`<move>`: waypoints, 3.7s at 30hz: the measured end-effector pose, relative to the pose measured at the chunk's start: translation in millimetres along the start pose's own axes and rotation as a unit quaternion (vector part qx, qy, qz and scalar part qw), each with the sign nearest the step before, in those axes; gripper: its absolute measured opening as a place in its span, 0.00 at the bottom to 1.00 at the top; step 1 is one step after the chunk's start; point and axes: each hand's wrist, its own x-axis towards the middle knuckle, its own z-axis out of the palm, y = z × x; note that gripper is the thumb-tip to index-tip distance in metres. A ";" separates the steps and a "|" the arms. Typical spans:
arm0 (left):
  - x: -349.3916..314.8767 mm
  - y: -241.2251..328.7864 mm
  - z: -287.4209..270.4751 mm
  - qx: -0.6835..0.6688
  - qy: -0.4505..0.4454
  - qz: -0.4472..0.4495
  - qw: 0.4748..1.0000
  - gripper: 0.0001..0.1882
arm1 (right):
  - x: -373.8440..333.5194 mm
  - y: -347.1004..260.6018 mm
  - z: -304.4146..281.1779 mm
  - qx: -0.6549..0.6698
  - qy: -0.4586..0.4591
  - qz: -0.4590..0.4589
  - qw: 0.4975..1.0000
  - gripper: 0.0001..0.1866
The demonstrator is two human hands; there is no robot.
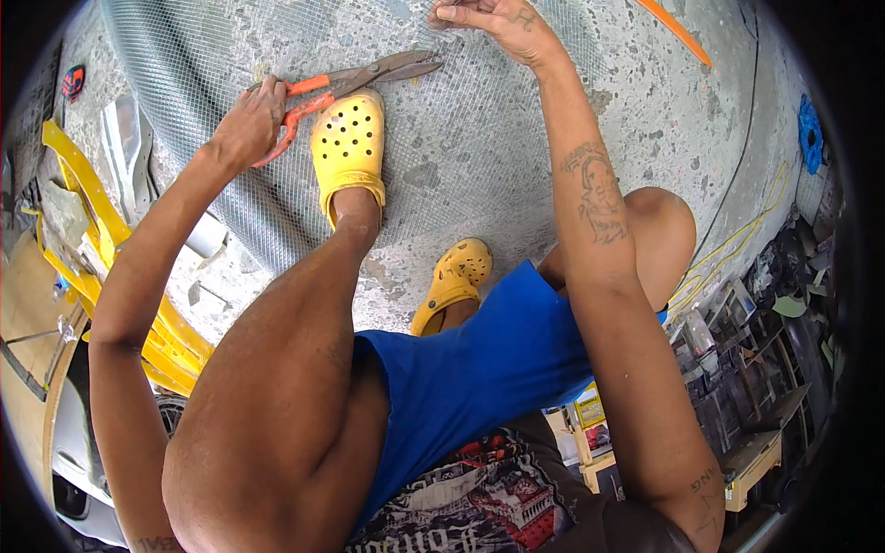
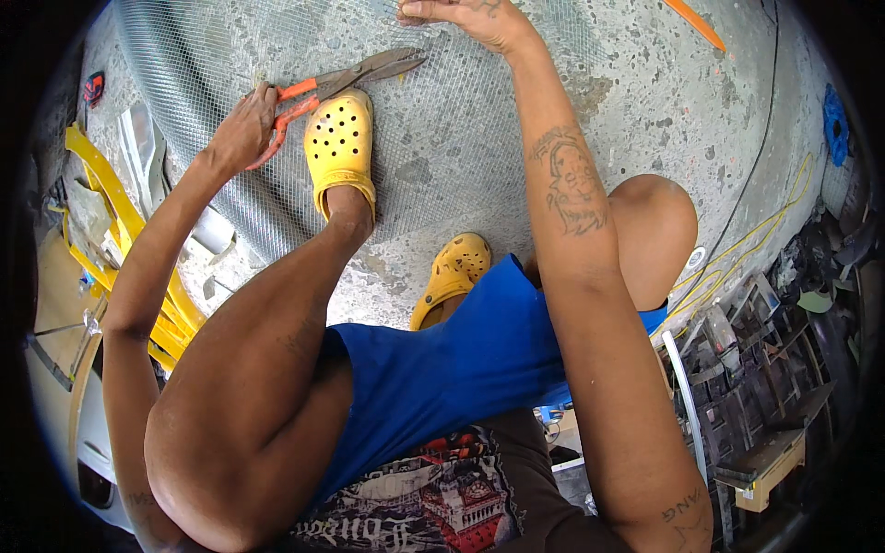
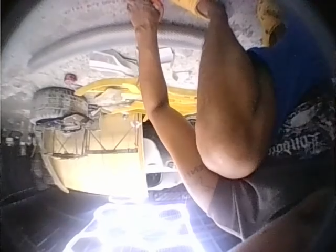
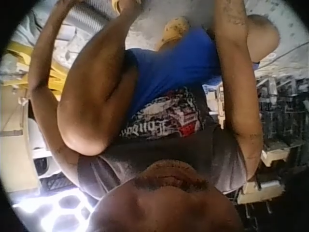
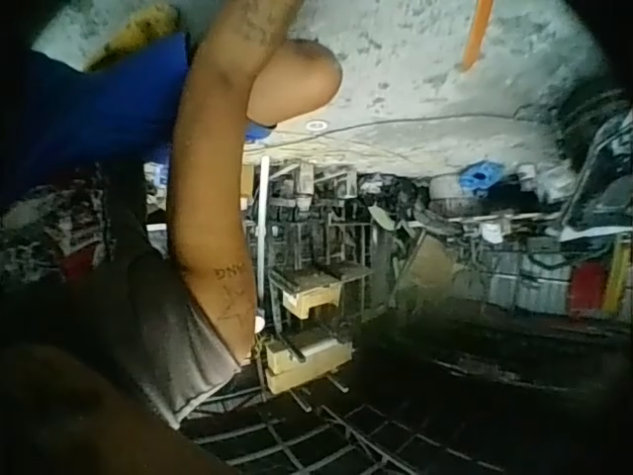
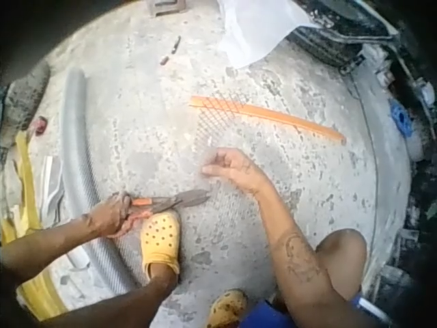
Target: Cutting a piece of metal wire mesh using metal shears.
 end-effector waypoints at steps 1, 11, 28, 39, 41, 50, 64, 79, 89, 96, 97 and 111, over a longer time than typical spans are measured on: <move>2.1 -0.3 -1.3 -0.033 -0.049 -0.011 0.998 0.16 | 0.1 0.6 -1.7 -0.001 0.001 0.000 1.000 0.08; 1.7 -3.3 -1.2 -0.070 -0.010 -0.004 0.997 0.17 | -0.4 0.0 0.2 0.014 0.003 0.000 1.000 0.09; -10.8 29.6 -13.6 -0.228 -0.072 -0.002 0.971 0.18 | 14.7 9.8 -4.1 0.089 0.029 -0.011 0.996 0.07; -19.6 53.6 -33.8 -0.189 -0.085 -0.002 0.978 0.20 | 29.2 9.5 -1.2 0.093 0.069 0.068 0.991 0.06; -24.3 53.6 -33.0 -0.206 -0.088 -0.018 0.974 0.21 | 28.1 8.7 2.4 0.087 0.069 0.061 0.992 0.06; -24.1 64.3 -28.0 -0.258 -0.039 -0.054 0.964 0.23 | 38.6 23.6 -6.5 0.063 0.086 0.054 0.993 0.06; -23.2 67.9 -18.3 -0.279 -0.017 -0.037 0.959 0.17 | 30.3 7.2 -1.1 0.043 0.105 0.083 0.990 0.05; -15.5 71.3 -34.6 -0.343 -0.028 -0.084 0.935 0.14 | 38.5 5.6 -2.2 0.011 0.093 0.083 0.992 0.07; -17.6 67.9 -28.6 -0.232 -0.036 -0.028 0.972 0.21 | 35.4 4.5 -3.3 0.047 0.054 0.061 0.996 0.07; -17.3 64.2 -24.1 -0.215 0.000 -0.016 0.977 0.15 | 33.6 2.9 3.0 0.096 0.068 0.034 0.993 0.06; -17.7 63.1 -24.4 -0.222 -0.003 -0.022 0.975 0.14 | 34.3 1.0 2.3 0.095 0.066 0.032 0.993 0.06; -19.7 57.1 -25.2 -0.262 -0.020 -0.010 0.965 0.14 | 23.4 -8.5 4.1 0.076 0.069 0.056 0.993 0.08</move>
